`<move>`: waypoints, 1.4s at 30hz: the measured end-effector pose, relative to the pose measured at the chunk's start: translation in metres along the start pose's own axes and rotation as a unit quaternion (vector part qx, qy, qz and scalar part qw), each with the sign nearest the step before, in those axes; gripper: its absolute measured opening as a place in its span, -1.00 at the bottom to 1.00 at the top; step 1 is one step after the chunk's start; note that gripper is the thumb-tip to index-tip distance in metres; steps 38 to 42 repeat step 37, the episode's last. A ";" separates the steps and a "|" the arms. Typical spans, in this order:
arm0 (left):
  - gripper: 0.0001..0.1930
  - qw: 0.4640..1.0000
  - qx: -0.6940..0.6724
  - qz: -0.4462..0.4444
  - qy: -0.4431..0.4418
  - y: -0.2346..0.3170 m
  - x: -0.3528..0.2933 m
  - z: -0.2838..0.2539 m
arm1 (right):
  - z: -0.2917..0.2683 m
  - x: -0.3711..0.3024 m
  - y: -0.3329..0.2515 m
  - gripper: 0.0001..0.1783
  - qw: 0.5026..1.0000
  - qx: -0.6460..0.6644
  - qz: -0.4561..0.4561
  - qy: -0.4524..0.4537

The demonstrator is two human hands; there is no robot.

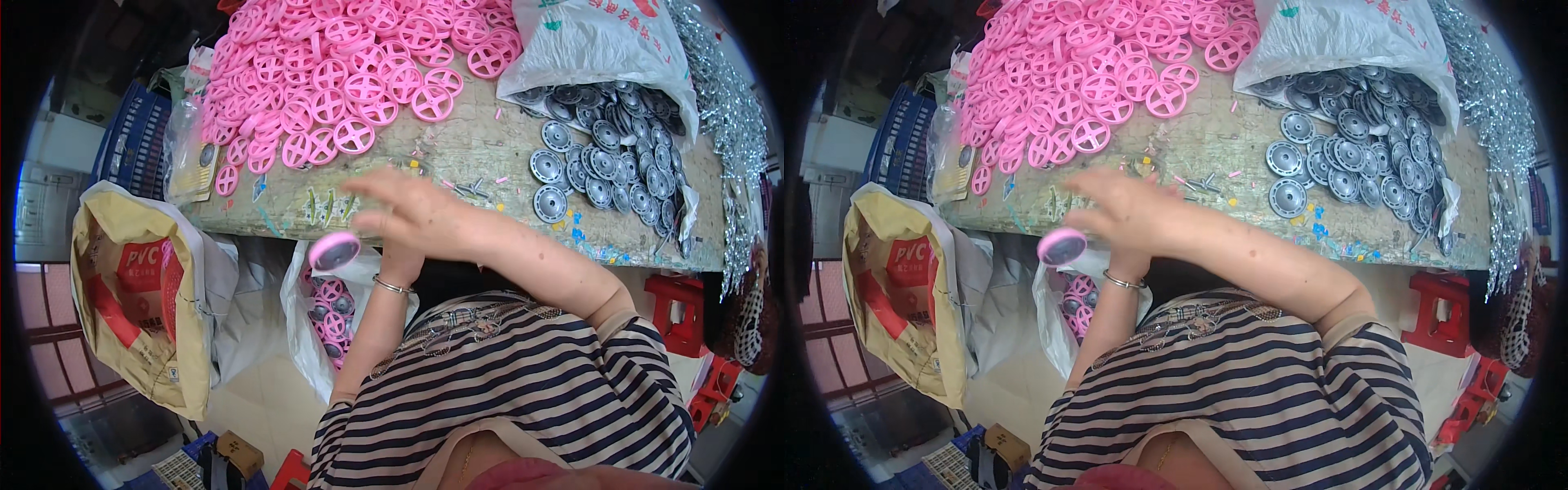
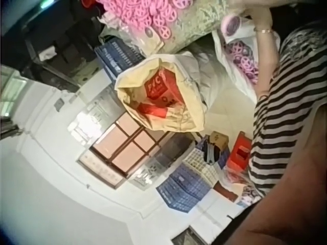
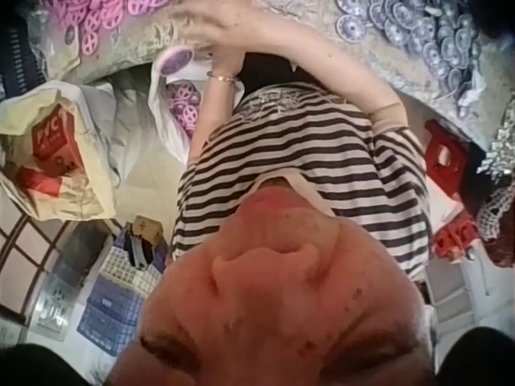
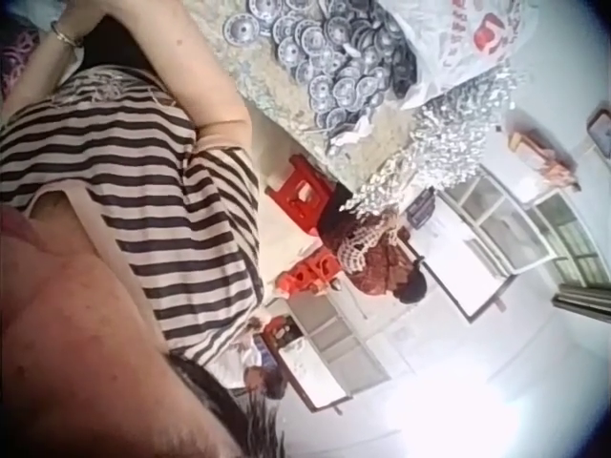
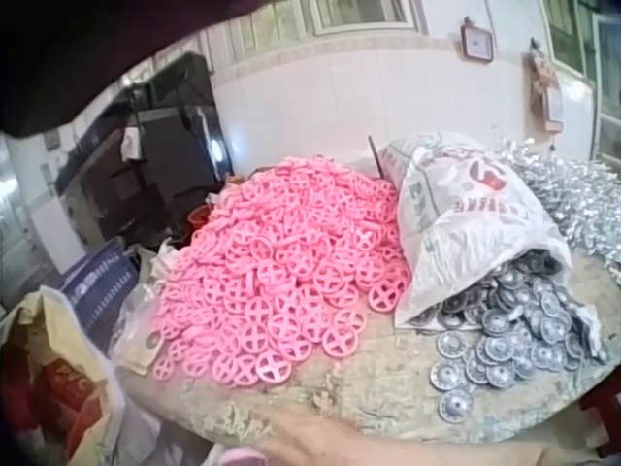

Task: Assembling small pink plastic circular frames with other components at a factory workbench.

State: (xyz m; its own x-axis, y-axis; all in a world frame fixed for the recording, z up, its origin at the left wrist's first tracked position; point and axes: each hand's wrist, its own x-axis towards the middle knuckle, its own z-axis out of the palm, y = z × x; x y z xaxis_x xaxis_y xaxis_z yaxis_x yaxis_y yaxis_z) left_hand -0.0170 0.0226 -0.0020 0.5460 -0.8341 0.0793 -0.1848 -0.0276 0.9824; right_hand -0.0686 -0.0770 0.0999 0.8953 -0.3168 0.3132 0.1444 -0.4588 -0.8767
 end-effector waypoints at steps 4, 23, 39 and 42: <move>-0.59 0.933 -0.350 -0.076 -0.044 0.012 0.005 0.008 | -0.044 0.031 0.069 -0.45 0.970 -0.229 0.045 0.069; -0.65 0.951 -0.306 -0.032 -0.020 0.003 -0.003 0.010 | -0.063 0.029 0.139 -0.34 0.907 -0.415 -0.030 0.074; -0.66 0.932 0.310 -0.078 0.173 -0.028 -0.111 -0.081 | -0.059 0.028 0.147 -0.41 0.901 -0.433 -0.023 0.022; -0.66 0.932 0.310 -0.078 0.173 -0.028 -0.111 -0.081 | -0.059 0.028 0.147 -0.41 0.901 -0.433 -0.023 0.022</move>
